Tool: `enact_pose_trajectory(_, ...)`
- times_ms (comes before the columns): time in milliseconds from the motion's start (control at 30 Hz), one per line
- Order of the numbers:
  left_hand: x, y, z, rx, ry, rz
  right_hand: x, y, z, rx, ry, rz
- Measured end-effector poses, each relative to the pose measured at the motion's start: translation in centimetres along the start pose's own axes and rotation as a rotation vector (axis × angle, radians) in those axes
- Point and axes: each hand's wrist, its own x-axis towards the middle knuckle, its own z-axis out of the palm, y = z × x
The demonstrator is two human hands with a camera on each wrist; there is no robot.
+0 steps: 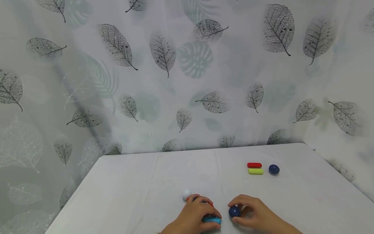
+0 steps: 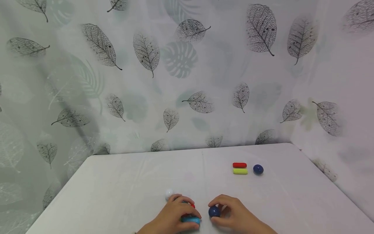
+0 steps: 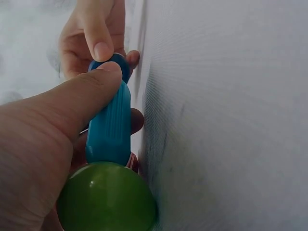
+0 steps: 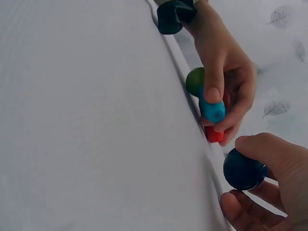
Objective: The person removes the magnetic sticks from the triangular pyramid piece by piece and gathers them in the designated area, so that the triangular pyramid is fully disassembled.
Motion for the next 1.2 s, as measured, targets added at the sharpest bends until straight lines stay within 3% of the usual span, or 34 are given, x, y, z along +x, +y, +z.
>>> enact_pose_trajectory(267, 0.0, 0.1, -0.3, 0.0, -0.024, -0.021, -1.1, 0.6, -2.4, -0.112, 0.139, 0.065)
enact_pose_trajectory(500, -0.2, 0.2, -0.1, 0.021, 0.031, 0.024, -2.0, 1.5, -4.5, -0.246, 0.308, 0.132)
enact_pose_trajectory(667, -0.3, 0.2, -0.1, 0.007, 0.044, 0.024, -2.5, 2.2, -5.9, -0.302, 0.39, 0.199)
enact_pose_trajectory(967, -0.4, 0.3, 0.0, -0.01, 0.105, 0.044, -3.8, 3.9, -8.5, -0.369, 0.489, 0.279)
enact_pose_trajectory(1200, -0.5, 0.1, -0.6, 0.013, 0.05, -0.016, -4.6, 4.1, -9.5, -0.502, 0.545, 0.409)
